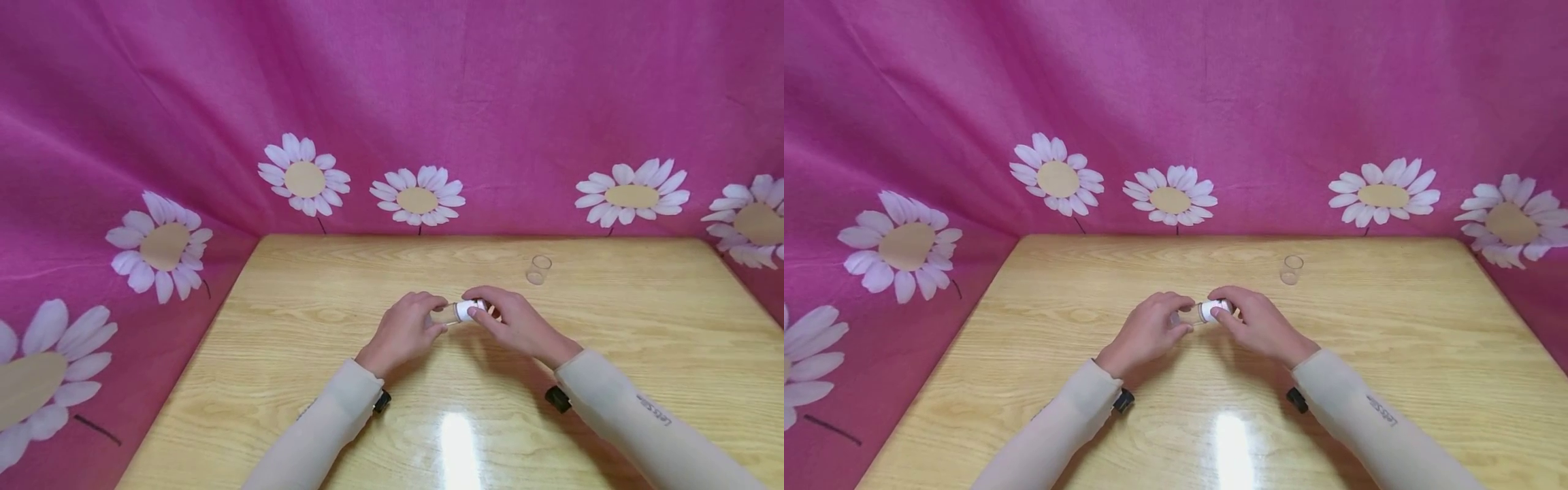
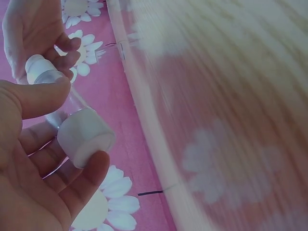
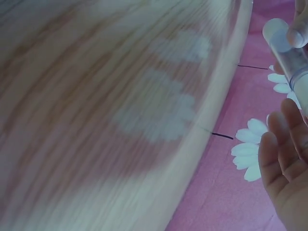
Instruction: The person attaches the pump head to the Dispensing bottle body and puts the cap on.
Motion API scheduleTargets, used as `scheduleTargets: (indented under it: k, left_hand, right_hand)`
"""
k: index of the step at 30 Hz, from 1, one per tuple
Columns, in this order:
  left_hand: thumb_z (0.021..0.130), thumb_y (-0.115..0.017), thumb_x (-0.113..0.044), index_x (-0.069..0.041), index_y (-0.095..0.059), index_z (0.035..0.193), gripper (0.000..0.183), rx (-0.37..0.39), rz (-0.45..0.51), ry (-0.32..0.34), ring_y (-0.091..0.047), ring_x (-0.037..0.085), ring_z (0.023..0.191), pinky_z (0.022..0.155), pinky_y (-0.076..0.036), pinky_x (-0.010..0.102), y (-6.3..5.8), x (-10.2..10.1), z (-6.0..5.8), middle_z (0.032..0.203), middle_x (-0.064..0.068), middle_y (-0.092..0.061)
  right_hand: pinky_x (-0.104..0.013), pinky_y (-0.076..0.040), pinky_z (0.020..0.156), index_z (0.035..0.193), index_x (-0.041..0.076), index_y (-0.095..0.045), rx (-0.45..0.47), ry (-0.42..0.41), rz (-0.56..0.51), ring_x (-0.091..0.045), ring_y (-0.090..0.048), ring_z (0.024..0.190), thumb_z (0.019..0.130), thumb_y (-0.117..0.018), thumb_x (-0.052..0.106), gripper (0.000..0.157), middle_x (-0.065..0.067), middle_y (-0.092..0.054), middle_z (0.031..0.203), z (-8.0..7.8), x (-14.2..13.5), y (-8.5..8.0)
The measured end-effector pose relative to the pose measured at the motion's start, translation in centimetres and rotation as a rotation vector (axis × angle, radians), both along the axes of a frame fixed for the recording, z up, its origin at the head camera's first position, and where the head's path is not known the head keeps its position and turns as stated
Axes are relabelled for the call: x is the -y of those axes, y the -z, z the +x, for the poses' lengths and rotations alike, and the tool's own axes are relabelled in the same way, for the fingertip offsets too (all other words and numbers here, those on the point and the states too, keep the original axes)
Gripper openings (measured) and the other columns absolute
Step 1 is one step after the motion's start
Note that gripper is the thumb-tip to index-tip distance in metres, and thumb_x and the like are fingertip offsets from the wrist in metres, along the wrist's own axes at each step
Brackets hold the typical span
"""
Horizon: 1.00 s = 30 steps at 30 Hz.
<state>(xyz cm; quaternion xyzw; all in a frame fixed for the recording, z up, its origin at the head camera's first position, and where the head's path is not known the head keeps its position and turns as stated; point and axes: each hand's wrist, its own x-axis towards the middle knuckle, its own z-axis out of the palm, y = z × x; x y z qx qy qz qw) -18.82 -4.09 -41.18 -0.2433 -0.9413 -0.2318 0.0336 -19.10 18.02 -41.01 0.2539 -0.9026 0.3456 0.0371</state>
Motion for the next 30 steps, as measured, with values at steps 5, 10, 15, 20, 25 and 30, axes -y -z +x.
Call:
scheduleTargets:
  k: [5,10,15,20,25,30]
  left_hand:
    - [0.089,-0.075,-0.027,-0.017,-0.067,0.125,0.038,0.01,0.018,-0.01,-0.062,0.013,0.103,0.088,-0.054,0.031,0.2,0.2,-0.1,0.119,-0.003,-0.07]
    - [0.091,-0.073,-0.03,-0.015,-0.066,0.125,0.038,0.031,0.04,-0.016,-0.062,0.013,0.102,0.086,-0.054,0.029,0.4,0.5,-0.3,0.117,-0.003,-0.07]
    - [0.092,-0.071,-0.029,-0.012,-0.065,0.124,0.036,0.073,0.083,-0.032,-0.061,0.013,0.095,0.081,-0.053,0.028,0.1,0.5,-0.4,0.117,-0.001,-0.068]
    - [0.095,-0.066,-0.025,-0.011,-0.059,0.126,0.035,0.123,0.103,-0.054,-0.061,0.014,0.097,0.085,-0.053,0.029,-0.1,0.7,-0.8,0.121,0.001,-0.066]
    - [0.097,-0.064,-0.02,-0.01,-0.055,0.129,0.035,0.155,0.14,-0.082,-0.062,0.017,0.104,0.091,-0.053,0.034,-0.9,0.9,-1.6,0.125,0.004,-0.065]
    - [0.097,-0.062,-0.016,-0.008,-0.049,0.136,0.041,0.161,0.212,-0.096,-0.062,0.021,0.114,0.099,-0.051,0.038,-1.6,0.4,-3.1,0.127,0.008,-0.065]
  right_hand:
    - [-0.024,-0.047,0.065,0.127,0.01,-0.061,0.04,0.012,-0.009,-0.016,-0.055,0.075,0.102,-0.055,0.025,0.03,-0.003,-0.066,0.094,0.0,-0.4,0.2]
    - [-0.024,-0.046,0.064,0.127,0.011,-0.061,0.041,0.02,0.0,-0.014,-0.054,0.075,0.104,-0.05,0.028,0.03,-0.006,-0.069,0.102,-0.2,-0.9,0.2]
    - [-0.03,-0.048,0.072,0.13,0.008,-0.059,0.058,0.024,0.029,-0.017,-0.057,0.085,0.105,-0.047,0.03,0.035,-0.01,-0.07,0.109,-0.3,-1.3,0.1]
    - [-0.043,-0.052,0.085,0.13,0.005,-0.06,0.058,0.027,0.053,-0.026,-0.064,0.104,0.106,-0.045,0.031,0.039,-0.014,-0.069,0.123,-0.5,-1.3,0.2]
    - [-0.047,-0.054,0.087,0.128,0.003,-0.061,0.055,0.028,0.052,-0.029,-0.064,0.109,0.104,-0.049,0.027,0.036,-0.014,-0.068,0.123,-0.6,-1.3,0.1]
    - [-0.048,-0.054,0.088,0.125,0.003,-0.062,0.078,0.033,0.059,-0.027,-0.063,0.108,0.101,-0.056,0.023,0.032,-0.013,-0.068,0.119,-0.7,-1.4,0.3]
